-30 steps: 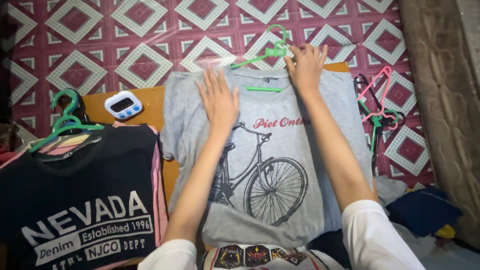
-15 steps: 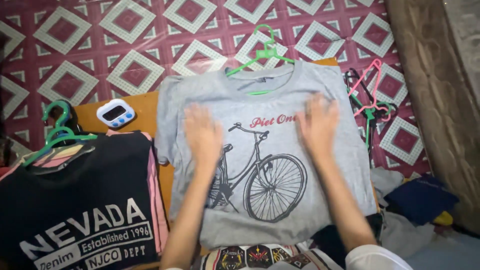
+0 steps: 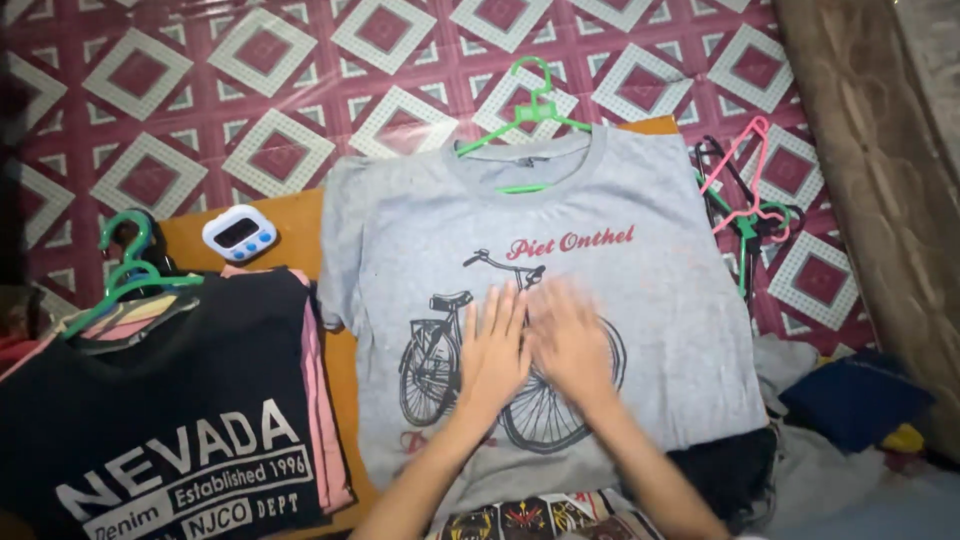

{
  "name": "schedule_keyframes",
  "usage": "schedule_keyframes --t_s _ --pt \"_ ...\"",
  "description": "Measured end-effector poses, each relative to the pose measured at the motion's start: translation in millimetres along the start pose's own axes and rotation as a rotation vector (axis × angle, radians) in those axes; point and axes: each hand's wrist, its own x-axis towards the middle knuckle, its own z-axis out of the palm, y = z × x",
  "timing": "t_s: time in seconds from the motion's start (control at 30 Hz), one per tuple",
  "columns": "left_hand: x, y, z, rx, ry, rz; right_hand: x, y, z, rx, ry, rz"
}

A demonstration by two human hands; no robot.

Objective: The recorder folds t-shirts and places them onto hangers for organization.

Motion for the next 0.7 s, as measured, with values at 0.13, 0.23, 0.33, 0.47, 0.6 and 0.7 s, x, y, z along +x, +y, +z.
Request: schedule_keyframes --t_s 0.13,0.23,0.33,0.47,0.6,0.7 --pt "10.7 -50.1 -38.4 -0.150 0.083 -0.112 -14.6 54.6 1.8 0.172 0.013 0.088" --pt "1.8 -64.9 -41.7 -0.028 0.159 -0.302 -21.6 89.7 -7.2 0.028 0.064 0.325" --pt "-8.1 -20.6 -16.2 0.118 0.018 -0.287 -19.7 39.6 -9.4 -0.050 -0.001 0.251" --pt "-8.8 6.0 -20.6 -0.170 0.111 -0.056 -3.3 -13.2 -0.6 0.127 -0.021 0.062" --pt "40.5 -29.3 -12.7 -0.189 0.171 -0.097 54.9 -2.4 20.4 0.103 0.050 -0.007" --pt "67.4 -29.8 8.7 -0.165 0.213 -0.076 77.0 -14.7 20.9 0.104 0.072 -0.022"
